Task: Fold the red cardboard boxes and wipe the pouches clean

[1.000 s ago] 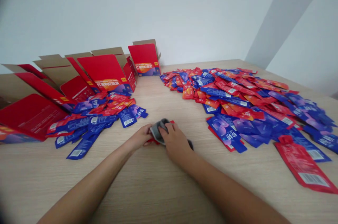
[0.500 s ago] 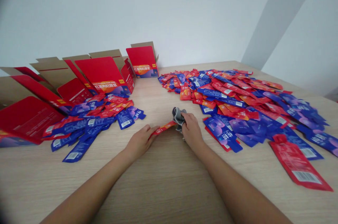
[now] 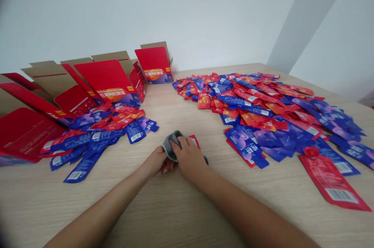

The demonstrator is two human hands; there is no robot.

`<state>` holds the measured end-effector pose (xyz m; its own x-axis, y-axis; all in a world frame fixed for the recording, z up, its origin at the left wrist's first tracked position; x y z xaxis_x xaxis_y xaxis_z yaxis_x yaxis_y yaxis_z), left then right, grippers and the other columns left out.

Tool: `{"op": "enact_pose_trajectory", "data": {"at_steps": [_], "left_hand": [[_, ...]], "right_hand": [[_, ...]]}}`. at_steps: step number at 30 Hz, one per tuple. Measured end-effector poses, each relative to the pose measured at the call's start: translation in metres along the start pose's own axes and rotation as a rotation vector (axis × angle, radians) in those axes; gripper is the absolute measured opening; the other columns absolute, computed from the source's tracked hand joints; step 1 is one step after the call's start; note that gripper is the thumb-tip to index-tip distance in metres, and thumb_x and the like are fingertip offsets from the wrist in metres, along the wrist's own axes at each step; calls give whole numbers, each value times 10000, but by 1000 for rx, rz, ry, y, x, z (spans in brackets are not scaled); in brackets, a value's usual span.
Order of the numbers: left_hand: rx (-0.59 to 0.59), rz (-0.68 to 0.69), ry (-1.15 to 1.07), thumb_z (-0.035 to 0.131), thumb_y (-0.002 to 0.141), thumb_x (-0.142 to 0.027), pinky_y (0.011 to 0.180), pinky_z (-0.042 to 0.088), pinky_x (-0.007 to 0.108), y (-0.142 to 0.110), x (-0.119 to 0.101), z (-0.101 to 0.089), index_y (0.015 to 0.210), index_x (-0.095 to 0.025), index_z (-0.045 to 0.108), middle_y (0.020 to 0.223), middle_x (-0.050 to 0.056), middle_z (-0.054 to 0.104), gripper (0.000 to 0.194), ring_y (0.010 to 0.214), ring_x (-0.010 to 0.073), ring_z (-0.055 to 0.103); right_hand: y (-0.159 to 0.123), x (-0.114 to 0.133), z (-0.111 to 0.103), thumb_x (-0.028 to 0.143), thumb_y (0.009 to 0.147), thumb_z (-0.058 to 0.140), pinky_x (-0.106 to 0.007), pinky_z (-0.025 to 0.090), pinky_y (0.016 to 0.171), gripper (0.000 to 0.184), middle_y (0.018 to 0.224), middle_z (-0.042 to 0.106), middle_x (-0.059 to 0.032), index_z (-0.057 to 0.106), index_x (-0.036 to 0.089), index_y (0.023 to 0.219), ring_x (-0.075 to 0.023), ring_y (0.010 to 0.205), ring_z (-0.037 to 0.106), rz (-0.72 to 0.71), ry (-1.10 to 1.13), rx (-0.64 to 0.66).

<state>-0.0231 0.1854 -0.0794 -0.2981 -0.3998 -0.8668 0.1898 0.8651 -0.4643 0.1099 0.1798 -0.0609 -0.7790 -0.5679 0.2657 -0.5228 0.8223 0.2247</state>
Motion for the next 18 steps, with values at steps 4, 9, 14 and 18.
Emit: {"op": "enact_pose_trajectory", "data": {"at_steps": [4,9,14,18], "left_hand": [[46,-1,-5,318,832,-284,297,241,135,-1,-7,1,923,-178,433,402,-61,531,181,253,74,387],[21,21,-51,348,805,-269,291,248,138,-4,-4,-3,850,-165,440,407,-40,547,146,261,78,419],[59,3,-67,380,788,-292,285,235,146,-3,-5,-4,743,-160,469,399,-21,550,165,266,78,435],[45,26,-96,385,775,-280,289,251,145,-2,-6,-2,793,-159,477,410,-25,564,153,273,82,452]], "right_hand": [[8,-26,-2,130,856,391,-333,422,854,440,1240,475,-122,497,215,1273,-246,1070,430,129,-100,30],[3,-69,-10,92,820,400,-341,428,848,437,1183,488,-138,536,177,1226,-251,1039,457,343,-98,-66],[-5,-41,-5,63,788,390,-368,403,915,494,1200,480,-138,497,163,1260,-243,1086,441,170,41,-177],[-2,-9,4,113,805,432,-378,427,873,498,1275,447,-136,477,211,1291,-269,1109,425,11,9,-40]]}}
Point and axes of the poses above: each hand's wrist, its own y-axis towards the middle knuckle, its own z-axis out of the palm, x = y × z, the point moved 1 cm from there along y, towards the middle knuckle
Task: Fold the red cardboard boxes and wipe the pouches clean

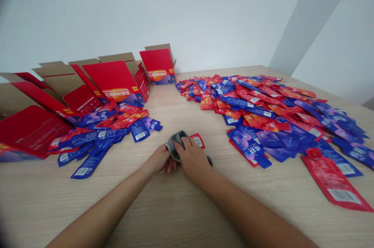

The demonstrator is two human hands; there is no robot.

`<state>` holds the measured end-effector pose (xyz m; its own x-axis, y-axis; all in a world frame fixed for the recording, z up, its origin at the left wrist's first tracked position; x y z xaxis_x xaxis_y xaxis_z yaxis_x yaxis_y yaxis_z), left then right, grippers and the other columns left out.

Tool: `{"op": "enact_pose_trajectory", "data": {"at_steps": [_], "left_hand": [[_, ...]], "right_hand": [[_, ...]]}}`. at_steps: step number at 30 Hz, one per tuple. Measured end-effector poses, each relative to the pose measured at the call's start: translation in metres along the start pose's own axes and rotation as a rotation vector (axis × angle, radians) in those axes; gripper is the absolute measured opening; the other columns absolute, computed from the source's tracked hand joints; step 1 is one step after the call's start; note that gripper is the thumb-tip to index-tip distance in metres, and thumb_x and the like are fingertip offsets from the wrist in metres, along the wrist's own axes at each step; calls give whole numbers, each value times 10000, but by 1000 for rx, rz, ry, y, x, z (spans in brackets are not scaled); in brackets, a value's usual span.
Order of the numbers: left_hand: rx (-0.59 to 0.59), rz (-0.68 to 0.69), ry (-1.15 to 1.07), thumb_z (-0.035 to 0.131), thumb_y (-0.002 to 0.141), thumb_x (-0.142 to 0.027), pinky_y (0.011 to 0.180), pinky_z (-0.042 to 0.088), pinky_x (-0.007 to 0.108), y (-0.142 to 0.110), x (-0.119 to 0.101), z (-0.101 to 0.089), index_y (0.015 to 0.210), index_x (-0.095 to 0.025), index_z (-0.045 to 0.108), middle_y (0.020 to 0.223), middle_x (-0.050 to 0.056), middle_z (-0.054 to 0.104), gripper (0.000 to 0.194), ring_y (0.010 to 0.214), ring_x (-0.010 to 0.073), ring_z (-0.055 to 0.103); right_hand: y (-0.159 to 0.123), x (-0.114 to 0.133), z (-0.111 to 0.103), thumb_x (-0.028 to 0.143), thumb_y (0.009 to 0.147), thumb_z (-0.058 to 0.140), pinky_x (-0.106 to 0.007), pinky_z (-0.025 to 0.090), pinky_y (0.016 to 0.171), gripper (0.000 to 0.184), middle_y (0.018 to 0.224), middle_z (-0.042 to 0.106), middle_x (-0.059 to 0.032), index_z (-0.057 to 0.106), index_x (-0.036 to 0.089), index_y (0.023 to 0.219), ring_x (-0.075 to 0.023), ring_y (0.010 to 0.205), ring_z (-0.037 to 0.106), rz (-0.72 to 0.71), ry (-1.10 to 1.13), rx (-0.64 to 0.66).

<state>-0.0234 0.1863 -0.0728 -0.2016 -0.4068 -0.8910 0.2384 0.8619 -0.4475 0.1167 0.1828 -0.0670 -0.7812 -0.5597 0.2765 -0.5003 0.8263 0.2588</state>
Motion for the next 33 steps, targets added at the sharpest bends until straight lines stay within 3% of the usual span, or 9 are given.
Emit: {"op": "enact_pose_trajectory", "data": {"at_steps": [7,11,14,19,22,25,27,29,33], "left_hand": [[-28,60,-96,420,723,-296,265,245,141,-3,-1,-2,748,-172,438,414,-13,574,128,278,91,462],[-55,87,-134,465,729,-368,260,241,136,-3,-2,-3,707,-165,463,415,-17,566,204,269,71,438],[-63,84,-143,474,727,-365,258,241,140,-2,-1,-3,727,-163,480,403,-22,558,202,265,75,437],[-137,102,-218,520,728,-411,268,241,146,0,3,-9,871,-158,472,419,-25,573,294,276,96,460],[-300,209,-331,548,740,-377,281,241,140,-1,-6,-28,855,-167,452,428,-37,572,258,285,85,454],[-607,450,-562,514,792,-282,328,294,127,-7,-21,-59,781,-172,437,495,-29,604,135,348,59,489],[-737,582,-696,462,832,-245,400,375,127,-10,-26,-75,777,-167,447,599,-4,649,96,441,58,558],[-732,586,-738,436,850,-230,463,434,148,-8,-25,-80,821,-163,473,690,18,672,82,510,69,600],[-540,345,-566,504,799,-176,476,456,186,21,-20,-58,868,-166,458,751,30,658,83,527,90,605]], "right_hand": [[7,-48,-10,73,805,392,-348,408,909,444,1174,487,-148,539,149,1218,-242,1080,451,254,-39,-49],[-3,-31,-9,62,792,390,-361,379,956,483,1208,467,-135,502,157,1251,-223,1118,422,95,86,-112],[-3,-13,-5,82,783,425,-377,396,931,507,1260,447,-123,492,211,1269,-234,1136,411,-49,104,-33],[7,-43,-10,82,801,417,-351,425,875,415,1192,498,-140,588,191,1164,-246,1078,462,210,-45,-14],[7,-61,-14,81,804,420,-341,428,861,406,1172,508,-139,597,196,1151,-247,1066,475,251,-83,-27],[4,-63,-15,86,803,428,-337,426,857,412,1167,510,-126,589,208,1162,-242,1047,482,250,-78,-41],[3,-60,-14,90,801,432,-332,425,855,414,1165,511,-121,585,205,1168,-237,1038,484,256,-70,-48],[4,-57,-13,86,799,428,-324,425,854,422,1165,510,-121,582,201,1174,-234,1044,482,255,-60,-59],[9,-54,-11,78,793,425,-314,423,859,424,1156,521,-114,581,209,1166,-223,1046,481,235,-27,-78]]}}
Point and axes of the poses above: each hand's wrist, its own y-axis towards the middle knuckle, its own z-axis out of the palm, x = y × z, the point moved 1 cm from there along y, towards the middle knuckle
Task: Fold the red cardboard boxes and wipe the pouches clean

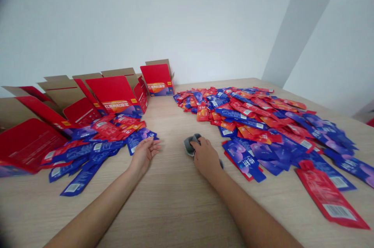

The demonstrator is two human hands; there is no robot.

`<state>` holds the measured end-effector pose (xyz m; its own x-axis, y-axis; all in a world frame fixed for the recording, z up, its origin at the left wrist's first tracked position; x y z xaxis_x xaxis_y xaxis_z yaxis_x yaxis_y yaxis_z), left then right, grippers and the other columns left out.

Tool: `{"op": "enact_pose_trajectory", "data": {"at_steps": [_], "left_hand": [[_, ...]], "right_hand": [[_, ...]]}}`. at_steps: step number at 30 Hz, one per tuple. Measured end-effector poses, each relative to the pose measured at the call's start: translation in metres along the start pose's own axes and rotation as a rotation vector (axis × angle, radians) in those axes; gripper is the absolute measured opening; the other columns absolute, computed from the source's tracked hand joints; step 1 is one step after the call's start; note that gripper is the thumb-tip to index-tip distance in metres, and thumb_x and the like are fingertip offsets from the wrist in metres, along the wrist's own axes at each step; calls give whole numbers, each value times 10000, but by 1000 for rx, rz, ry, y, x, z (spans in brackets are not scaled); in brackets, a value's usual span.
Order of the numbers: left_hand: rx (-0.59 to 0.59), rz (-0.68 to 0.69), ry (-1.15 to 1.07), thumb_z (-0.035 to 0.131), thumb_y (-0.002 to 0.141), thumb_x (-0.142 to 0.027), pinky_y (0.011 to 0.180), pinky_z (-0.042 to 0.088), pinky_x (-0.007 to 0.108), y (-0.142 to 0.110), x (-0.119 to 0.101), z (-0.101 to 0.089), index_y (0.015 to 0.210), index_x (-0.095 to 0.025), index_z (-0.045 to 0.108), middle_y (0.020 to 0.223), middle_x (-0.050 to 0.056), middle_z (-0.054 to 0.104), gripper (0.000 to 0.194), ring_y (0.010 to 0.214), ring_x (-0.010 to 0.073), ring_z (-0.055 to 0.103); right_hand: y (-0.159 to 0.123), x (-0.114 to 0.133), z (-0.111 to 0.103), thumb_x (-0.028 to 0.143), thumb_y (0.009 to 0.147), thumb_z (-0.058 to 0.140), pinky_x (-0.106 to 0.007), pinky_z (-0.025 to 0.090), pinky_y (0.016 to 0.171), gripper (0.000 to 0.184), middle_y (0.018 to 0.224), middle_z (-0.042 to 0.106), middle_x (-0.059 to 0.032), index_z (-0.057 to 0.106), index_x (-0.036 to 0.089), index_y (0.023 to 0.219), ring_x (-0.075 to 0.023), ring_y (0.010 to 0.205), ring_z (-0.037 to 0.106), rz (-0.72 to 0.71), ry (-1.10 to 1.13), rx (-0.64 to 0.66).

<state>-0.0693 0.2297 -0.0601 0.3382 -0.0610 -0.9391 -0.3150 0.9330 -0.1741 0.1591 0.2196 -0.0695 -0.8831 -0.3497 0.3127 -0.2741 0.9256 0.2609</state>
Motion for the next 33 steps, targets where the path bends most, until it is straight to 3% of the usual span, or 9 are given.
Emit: {"op": "enact_pose_trajectory", "data": {"at_steps": [4,11,16,20,24,27,30,31,33], "left_hand": [[130,-18,347,565,748,-130,550,481,206,36,16,59,847,-163,465,756,9,607,145,606,91,602],[183,-78,585,619,747,-142,519,424,202,118,35,172,731,-119,545,601,-18,551,79,558,94,550],[228,-133,644,576,830,-243,542,463,224,131,52,203,789,-113,571,694,-17,578,136,570,78,542],[257,-165,569,620,747,-136,494,440,211,116,52,187,688,-133,516,484,-39,516,120,445,91,532],[295,-195,482,570,742,-110,502,464,215,84,44,145,659,-142,502,469,-8,556,112,441,107,564],[339,-217,430,557,749,-146,549,496,221,43,38,109,672,-125,544,564,35,628,81,501,111,605],[529,-362,454,614,728,-311,524,501,260,-8,34,77,720,-123,565,603,58,651,194,507,143,619],[637,-447,537,608,724,-390,478,481,264,-24,32,67,694,-127,552,581,63,643,271,469,150,602],[723,-444,740,546,735,-502,404,417,254,-44,25,48,627,-150,512,492,28,582,371,376,133,523]], "right_hand": [[4,-1,3,73,778,437,-308,415,874,430,1145,530,-101,579,219,1157,-210,1052,483,8,69,-15],[8,-6,4,80,778,429,-278,411,875,402,1116,543,-76,594,219,1118,-183,1024,513,47,226,-59],[9,-6,2,84,769,437,-278,417,859,382,1084,550,-73,605,214,1086,-186,1004,518,43,263,-73],[10,-6,3,82,766,434,-288,417,872,395,1080,548,-71,604,223,1093,-189,1019,511,46,288,-82],[11,-12,5,58,760,403,-289,416,882,427,1082,537,-71,593,215,1108,-179,998,518,83,374,-182],[13,-18,8,46,752,381,-302,421,887,452,1082,524,-77,567,195,1136,-179,993,517,116,439,-288],[13,-20,11,54,751,380,-319,418,899,454,1085,518,-88,559,179,1150,-190,1001,514,124,438,-302],[13,-20,12,57,752,381,-320,415,904,451,1084,519,-90,563,176,1148,-193,1005,512,121,427,-288],[13,-19,13,60,755,384,-313,410,909,447,1083,523,-88,569,180,1144,-192,1010,511,114,402,-259]]}}
Point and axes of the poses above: each hand's wrist, its own y-axis towards the middle knuckle, its own z-axis out of the palm, x = y × z, the point moved 1 cm from there along y, towards the middle knuckle
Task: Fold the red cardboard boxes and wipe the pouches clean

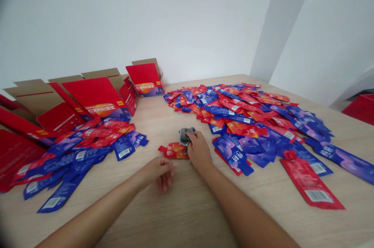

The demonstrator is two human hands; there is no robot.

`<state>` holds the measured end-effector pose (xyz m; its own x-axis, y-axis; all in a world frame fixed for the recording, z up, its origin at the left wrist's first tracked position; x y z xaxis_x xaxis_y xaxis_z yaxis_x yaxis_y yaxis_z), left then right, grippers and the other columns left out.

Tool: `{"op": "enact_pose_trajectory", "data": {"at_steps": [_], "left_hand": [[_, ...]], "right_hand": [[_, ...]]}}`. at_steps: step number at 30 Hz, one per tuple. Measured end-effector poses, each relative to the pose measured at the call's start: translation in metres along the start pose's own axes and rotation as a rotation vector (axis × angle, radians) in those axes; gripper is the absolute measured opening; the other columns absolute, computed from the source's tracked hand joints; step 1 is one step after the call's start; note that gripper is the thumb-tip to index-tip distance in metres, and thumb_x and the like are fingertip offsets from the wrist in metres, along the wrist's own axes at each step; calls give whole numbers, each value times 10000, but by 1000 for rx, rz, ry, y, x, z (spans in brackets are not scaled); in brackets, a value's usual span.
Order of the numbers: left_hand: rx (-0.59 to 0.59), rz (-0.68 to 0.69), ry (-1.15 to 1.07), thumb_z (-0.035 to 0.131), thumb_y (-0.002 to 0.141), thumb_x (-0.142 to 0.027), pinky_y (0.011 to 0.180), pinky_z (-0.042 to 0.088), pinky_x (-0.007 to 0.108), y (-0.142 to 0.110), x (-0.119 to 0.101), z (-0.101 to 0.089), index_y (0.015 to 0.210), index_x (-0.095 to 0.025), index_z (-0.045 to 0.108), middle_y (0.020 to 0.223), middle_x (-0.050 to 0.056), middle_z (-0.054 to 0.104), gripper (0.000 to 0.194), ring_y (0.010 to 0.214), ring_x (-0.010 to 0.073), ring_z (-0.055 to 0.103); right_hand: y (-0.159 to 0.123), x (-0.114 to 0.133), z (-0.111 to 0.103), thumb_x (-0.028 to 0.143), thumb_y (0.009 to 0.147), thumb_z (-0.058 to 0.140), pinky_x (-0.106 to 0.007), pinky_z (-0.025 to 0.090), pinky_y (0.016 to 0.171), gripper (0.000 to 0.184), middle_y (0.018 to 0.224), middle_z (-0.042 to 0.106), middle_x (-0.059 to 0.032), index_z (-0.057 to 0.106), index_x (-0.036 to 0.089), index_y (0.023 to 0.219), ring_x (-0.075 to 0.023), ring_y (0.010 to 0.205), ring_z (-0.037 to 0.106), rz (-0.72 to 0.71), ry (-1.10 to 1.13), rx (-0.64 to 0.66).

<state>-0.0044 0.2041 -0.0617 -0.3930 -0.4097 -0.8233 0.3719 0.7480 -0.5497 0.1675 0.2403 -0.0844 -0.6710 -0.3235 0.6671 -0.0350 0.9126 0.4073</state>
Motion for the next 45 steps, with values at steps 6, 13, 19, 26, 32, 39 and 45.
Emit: {"op": "enact_pose_trajectory", "data": {"at_steps": [6,13,19,26,32,39,45], "left_hand": [[-698,378,667,479,792,-439,646,432,303,-23,6,-33,779,-168,565,751,58,616,285,713,188,581],[-590,236,426,488,780,-437,536,414,268,2,10,-26,725,-182,484,645,33,605,261,564,155,556],[-106,64,-275,544,720,-310,342,341,172,5,13,-22,702,-162,470,556,44,646,166,361,81,480],[-205,73,-205,482,695,-181,305,345,157,3,15,-14,612,-147,497,418,2,559,91,310,79,474],[-143,85,-226,483,738,-249,300,341,157,1,17,-11,776,-196,402,404,-24,569,104,291,107,480],[-155,57,-245,459,788,-289,303,348,160,-6,22,-14,785,-194,377,430,-12,588,125,304,110,496],[-159,41,-133,431,776,-213,295,336,163,-5,20,-9,714,-152,475,423,4,576,98,309,110,515]], "right_hand": [[-1,-1,1,71,764,393,-310,413,895,438,1073,528,-72,578,209,1135,-187,986,518,-13,-62,38],[-1,2,-1,73,772,374,-311,410,898,448,1097,519,-87,563,177,1165,-192,1011,506,-18,-118,81],[-4,17,-4,78,783,390,-308,403,910,449,1123,510,-97,552,186,1188,-198,1037,488,-57,-208,141],[-38,68,13,168,837,444,-325,442,810,475,1252,450,-125,445,238,1307,-234,1050,504,-204,-353,398],[-27,59,9,149,849,408,-271,452,696,401,1197,476,-123,490,221,1235,-214,952,562,-103,-520,403],[-10,27,-18,156,855,391,-264,451,621,396,1203,471,-108,499,215,1231,-184,802,613,117,-623,300],[-40,69,4,156,835,424,-291,460,728,481,1271,444,-123,431,237,1309,-216,975,557,-187,-439,411]]}}
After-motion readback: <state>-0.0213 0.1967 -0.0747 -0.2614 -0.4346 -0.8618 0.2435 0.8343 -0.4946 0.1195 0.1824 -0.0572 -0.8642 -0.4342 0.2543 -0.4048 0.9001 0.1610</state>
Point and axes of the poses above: each hand's wrist, its own y-axis towards the middle knuckle, its own z-axis out of the palm, x = y × z, the point moved 1 cm from there along y, towards the middle knuckle
